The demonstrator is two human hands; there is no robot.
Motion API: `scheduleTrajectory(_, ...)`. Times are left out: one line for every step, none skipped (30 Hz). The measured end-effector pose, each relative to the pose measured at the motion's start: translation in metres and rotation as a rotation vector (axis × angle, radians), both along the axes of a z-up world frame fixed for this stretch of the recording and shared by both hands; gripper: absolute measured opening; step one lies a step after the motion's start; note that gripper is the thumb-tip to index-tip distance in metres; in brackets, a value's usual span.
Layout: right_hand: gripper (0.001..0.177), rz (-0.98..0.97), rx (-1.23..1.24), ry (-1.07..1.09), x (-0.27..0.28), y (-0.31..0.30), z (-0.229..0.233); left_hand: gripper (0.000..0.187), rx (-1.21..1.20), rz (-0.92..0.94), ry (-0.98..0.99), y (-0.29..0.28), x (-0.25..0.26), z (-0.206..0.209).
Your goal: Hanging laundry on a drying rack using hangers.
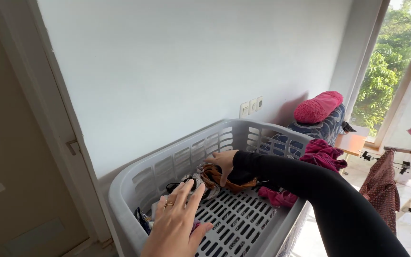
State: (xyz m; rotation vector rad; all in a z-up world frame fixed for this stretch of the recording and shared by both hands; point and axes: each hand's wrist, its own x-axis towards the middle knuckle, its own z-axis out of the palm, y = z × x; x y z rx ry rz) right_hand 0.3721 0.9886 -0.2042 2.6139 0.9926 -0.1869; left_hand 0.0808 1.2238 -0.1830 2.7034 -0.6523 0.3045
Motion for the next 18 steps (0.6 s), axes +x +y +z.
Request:
scheduleTrajectory(0.136, 0.007, 0.001, -0.002, -0.003, 0.004, -0.007, 0.085, 0.001, 0.007, -0.002, 0.000, 0.001, -0.001)
scheduleTrajectory(0.140, 0.014, -0.012, 0.005, -0.006, 0.007, -0.013, 0.087, 0.007, 0.003, 0.025, 0.000, 0.002, -0.001)
scheduleTrajectory(0.144, 0.019, -0.025, 0.014, -0.011, 0.010, -0.022, 0.088, 0.014, -0.004, 0.055, 0.000, 0.002, -0.003)
scheduleTrajectory(0.144, 0.024, -0.024, 0.016, 0.002, 0.006, -0.038, 0.088, 0.015, 0.001, 0.057, 0.001, 0.002, -0.002)
scheduleTrajectory(0.135, 0.065, 0.025, -0.002, 0.014, 0.002, -0.054, 0.088, 0.008, 0.011, 0.063, 0.001, 0.001, -0.001)
scheduleTrajectory(0.127, 0.105, 0.073, -0.021, 0.027, -0.002, -0.069, 0.088, 0.001, 0.021, 0.070, 0.001, 0.000, 0.001)
scheduleTrajectory(0.127, 0.105, 0.074, -0.019, 0.044, -0.002, -0.072, 0.088, 0.001, 0.022, 0.072, 0.002, -0.001, -0.002)
scheduleTrajectory(0.098, 0.152, 0.172, 0.004, 0.061, -0.002, -0.075, 0.088, -0.011, 0.027, 0.077, 0.003, -0.001, -0.005)
scheduleTrajectory(0.073, 0.194, 0.268, 0.023, 0.078, -0.005, -0.076, 0.087, -0.025, 0.029, 0.078, 0.002, -0.001, -0.007)
scheduleTrajectory(0.073, 0.191, 0.266, 0.022, 0.065, 0.002, -0.045, 0.087, -0.026, 0.026, 0.077, 0.000, -0.002, -0.005)
scheduleTrajectory(0.049, 0.156, 0.364, 0.140, 0.051, 0.010, -0.017, 0.086, -0.030, 0.021, 0.079, 0.000, -0.004, -0.004)
scheduleTrajectory(0.034, 0.121, 0.462, 0.258, 0.038, 0.018, 0.011, 0.086, -0.035, 0.016, 0.081, 0.000, -0.006, -0.002)
scheduleTrajectory(0.034, 0.117, 0.461, 0.262, 0.028, 0.016, 0.031, 0.086, -0.036, 0.014, 0.086, 0.000, -0.007, 0.000)
scheduleTrajectory(0.034, 0.102, 0.561, 0.329, 0.018, 0.015, 0.051, 0.087, -0.069, 0.016, 0.063, 0.001, -0.008, 0.002)
scheduleTrajectory(0.034, 0.090, 0.658, 0.395, 0.010, 0.016, 0.073, 0.089, -0.104, 0.021, 0.038, 0.002, -0.009, 0.004)
scheduleTrajectory(0.034, 0.090, 0.655, 0.397, -0.006, 0.014, 0.090, 0.089, -0.107, 0.022, 0.040, 0.003, -0.008, 0.011)
scheduleTrajectory(0.036, 0.093, 0.707, 0.389, -0.020, 0.014, 0.107, 0.095, -0.161, 0.032, -0.014, 0.005, -0.008, 0.018)
scheduleTrajectory(0.039, 0.095, 0.759, 0.380, -0.035, 0.013, 0.125, 0.101, -0.214, 0.042, -0.069, 0.007, -0.007, 0.025)
